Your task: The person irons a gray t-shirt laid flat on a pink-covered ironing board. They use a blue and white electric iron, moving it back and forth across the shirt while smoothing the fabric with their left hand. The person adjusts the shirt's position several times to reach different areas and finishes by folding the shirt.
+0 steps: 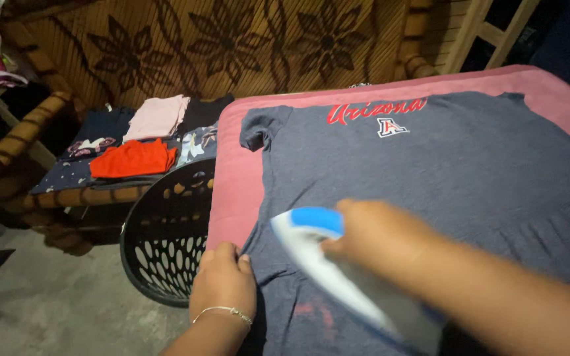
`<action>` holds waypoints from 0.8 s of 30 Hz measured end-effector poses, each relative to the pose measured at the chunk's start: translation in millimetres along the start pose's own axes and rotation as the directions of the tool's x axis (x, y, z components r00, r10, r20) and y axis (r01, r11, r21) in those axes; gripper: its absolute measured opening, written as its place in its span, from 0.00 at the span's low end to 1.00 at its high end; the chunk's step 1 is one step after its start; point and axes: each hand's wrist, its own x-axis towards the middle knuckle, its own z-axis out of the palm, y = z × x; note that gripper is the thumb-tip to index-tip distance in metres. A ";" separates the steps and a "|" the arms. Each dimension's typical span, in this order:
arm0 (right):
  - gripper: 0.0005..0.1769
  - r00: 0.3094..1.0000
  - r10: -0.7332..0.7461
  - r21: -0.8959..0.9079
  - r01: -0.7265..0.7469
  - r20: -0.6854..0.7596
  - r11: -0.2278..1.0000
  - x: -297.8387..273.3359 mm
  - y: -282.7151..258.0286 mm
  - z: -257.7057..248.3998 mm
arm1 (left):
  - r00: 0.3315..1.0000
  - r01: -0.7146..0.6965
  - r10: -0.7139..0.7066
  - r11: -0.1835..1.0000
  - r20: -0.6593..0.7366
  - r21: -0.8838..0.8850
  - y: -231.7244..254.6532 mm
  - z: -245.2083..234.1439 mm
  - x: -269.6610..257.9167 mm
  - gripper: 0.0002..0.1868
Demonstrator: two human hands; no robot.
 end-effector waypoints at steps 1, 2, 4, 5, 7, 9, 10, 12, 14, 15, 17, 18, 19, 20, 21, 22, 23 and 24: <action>0.32 0.997 0.070 0.075 -0.069 -0.016 0.995 9.0 20.7 -5.5 | 1.000 0.003 -0.004 1.000 -0.029 -0.030 1.2 -1.6 -0.6 0.20; 0.31 0.990 0.141 0.151 -0.135 -0.027 0.979 21.1 45.8 -10.9 | 0.998 0.005 -0.008 0.998 -0.058 -0.060 3.1 -2.8 -0.3 0.20; 0.33 0.952 0.300 0.068 -0.296 -0.056 0.953 52.6 106.1 -26.1 | 0.996 -0.004 0.000 0.999 -0.086 -0.048 1.8 -3.1 -5.5 0.20; 0.37 0.937 0.334 0.055 -0.330 -0.105 0.942 67.6 139.5 -33.1 | 0.995 -0.006 0.002 0.999 -0.096 -0.043 0.9 -1.7 -9.7 0.19; 0.42 0.907 0.380 -0.024 -0.391 -0.184 0.920 89.6 203.7 -46.0 | 0.974 -0.086 0.080 0.996 -0.213 -0.023 -0.6 2.1 -20.6 0.19; 0.43 0.888 0.423 -0.058 -0.439 -0.181 0.897 104.6 244.9 -47.9 | 0.944 -0.144 0.138 0.990 -0.301 0.003 1.3 7.9 -26.2 0.17; 0.42 0.880 0.452 -0.026 -0.461 -0.147 0.887 106.3 257.9 -49.1 | 0.931 -0.159 0.155 0.987 -0.330 0.015 2.2 11.4 -27.8 0.17; 0.39 0.871 0.490 0.191 -0.476 -0.032 0.858 106.9 259.4 -43.4 | 0.918 -0.171 0.171 0.985 -0.359 0.030 0.5 14.1 -33.7 0.16; 0.37 0.882 0.462 0.547 -0.434 0.096 0.716 106.8 232.7 -42.1 | 0.908 -0.181 0.176 0.983 -0.381 0.024 2.4 15.4 -31.8 0.16; 0.31 0.922 0.365 0.623 -0.361 0.128 0.694 99.6 210.1 -38.6 | 0.909 -0.171 0.165 0.985 -0.382 0.019 3.7 14.2 -30.0 0.15; 0.26 0.964 0.244 0.588 -0.258 0.104 0.767 90.0 143.0 -26.8 | 0.915 -0.147 0.143 0.989 -0.376 0.017 4.9 12.3 -30.7 0.15; 0.26 0.974 0.216 0.468 -0.220 0.062 0.856 86.5 103.4 -22.0 | 0.929 -0.124 0.113 0.992 -0.352 -0.008 4.9 11.2 -31.4 0.15; 0.29 0.959 0.229 0.365 -0.277 0.168 0.889 82.0 61.8 -19.0 | 0.940 -0.095 0.078 0.995 -0.333 -0.035 4.7 8.7 -29.8 0.15; 0.29 0.961 0.157 0.317 -0.225 0.227 0.921 70.4 25.0 -13.0 | 0.949 -0.064 0.042 0.996 -0.313 -0.062 3.8 5.4 -29.6 0.15; 0.29 0.958 0.083 0.271 -0.160 0.276 0.949 57.0 -4.4 -9.2 | 0.953 -0.036 0.011 0.996 -0.303 -0.078 5.7 3.0 -28.2 0.15; 0.31 0.981 0.023 0.208 -0.063 0.193 0.976 44.5 -25.3 -6.0 | 0.956 -0.008 -0.020 0.996 -0.293 -0.094 8.0 2.0 -27.8 0.15; 0.33 0.992 -0.038 0.141 0.021 0.120 0.990 32.6 -38.3 1.7 | 0.961 0.019 -0.047 0.994 -0.273 -0.104 7.9 1.3 -29.0 0.15; 0.35 0.993 -0.104 0.067 0.100 0.051 0.993 27.6 -43.7 6.5 | 0.958 0.005 -0.034 0.995 -0.284 -0.101 7.0 0.7 -28.6 0.15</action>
